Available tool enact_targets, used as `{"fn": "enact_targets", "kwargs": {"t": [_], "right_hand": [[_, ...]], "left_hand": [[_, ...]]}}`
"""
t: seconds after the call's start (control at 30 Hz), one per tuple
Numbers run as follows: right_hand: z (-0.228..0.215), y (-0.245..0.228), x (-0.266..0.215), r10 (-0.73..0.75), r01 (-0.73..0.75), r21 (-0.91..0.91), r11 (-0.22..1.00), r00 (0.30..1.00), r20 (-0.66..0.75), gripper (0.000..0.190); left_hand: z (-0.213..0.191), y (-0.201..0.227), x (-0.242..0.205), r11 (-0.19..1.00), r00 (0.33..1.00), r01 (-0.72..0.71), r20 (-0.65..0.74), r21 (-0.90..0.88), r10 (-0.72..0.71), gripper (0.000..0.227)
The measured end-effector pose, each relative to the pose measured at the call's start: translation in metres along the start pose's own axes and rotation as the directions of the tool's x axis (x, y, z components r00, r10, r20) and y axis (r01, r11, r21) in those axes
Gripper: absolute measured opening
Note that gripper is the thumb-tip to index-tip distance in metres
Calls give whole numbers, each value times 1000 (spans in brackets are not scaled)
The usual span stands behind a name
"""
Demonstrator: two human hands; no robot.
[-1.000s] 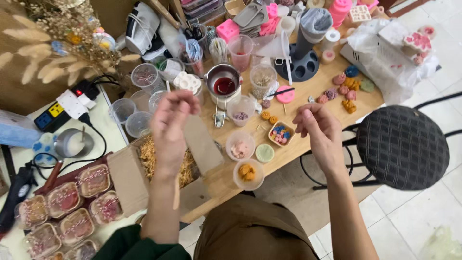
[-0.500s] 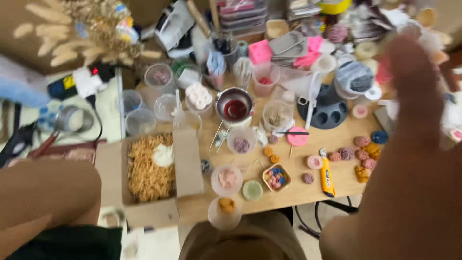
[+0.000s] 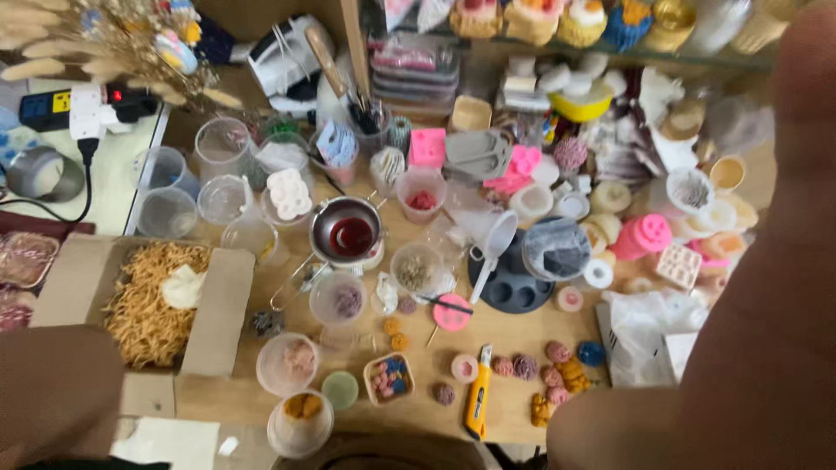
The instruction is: The person packages small shaped candles by placing them into plastic containers filled with shredded paper, closing the lids, and securing them with ribbon.
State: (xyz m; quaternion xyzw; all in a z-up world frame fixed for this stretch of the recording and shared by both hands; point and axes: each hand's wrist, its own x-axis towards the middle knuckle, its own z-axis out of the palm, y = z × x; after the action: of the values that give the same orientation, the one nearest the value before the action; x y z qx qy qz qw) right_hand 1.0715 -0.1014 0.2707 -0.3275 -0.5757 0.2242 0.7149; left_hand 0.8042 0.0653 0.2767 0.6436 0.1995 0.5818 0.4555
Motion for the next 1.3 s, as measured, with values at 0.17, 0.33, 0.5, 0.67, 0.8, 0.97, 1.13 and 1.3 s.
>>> {"fn": "enact_targets", "kwargs": {"t": [0.17, 0.33, 0.5, 0.67, 0.8, 0.97, 1.13, 1.3], "right_hand": [[-40, 51, 26, -33, 29, -104, 994, 999, -35, 24], [-72, 261, 50, 448, -440, -116, 890, 893, 52, 18], [-47, 521, 31, 491, -111, -754, 647, 817, 301, 20], [-27, 638, 18, 789, -5, -961, 276, 572, 224, 44], [-24, 664, 21, 864, -43, -978, 206, 477, 161, 45], [-20, 657, 31, 857, 41, -985, 166, 488, 164, 38], [-24, 638, 37, 796, 146, -979, 145, 570, 203, 29], [-35, 578, 57, 494, 124, -954, 272, 833, 250, 28]], "left_hand": [[14, -8, 34, 998, 999, 51, -8, 48, -51, 79], [11, -55, 22, 940, 943, 330, -71, 89, -325, 87], [32, -137, -46, 586, 629, 771, -152, 249, -763, 90], [19, -167, -91, 603, 600, 798, -100, -6, -794, 80], [-6, -166, -103, 629, 619, 777, -195, 11, -761, 76], [-18, -163, -106, 652, 625, 758, -282, -7, -728, 75], [-14, -162, -112, 657, 619, 753, -292, -42, -729, 71], [-11, -155, -125, 671, 633, 737, -270, -78, -726, 65]]}}
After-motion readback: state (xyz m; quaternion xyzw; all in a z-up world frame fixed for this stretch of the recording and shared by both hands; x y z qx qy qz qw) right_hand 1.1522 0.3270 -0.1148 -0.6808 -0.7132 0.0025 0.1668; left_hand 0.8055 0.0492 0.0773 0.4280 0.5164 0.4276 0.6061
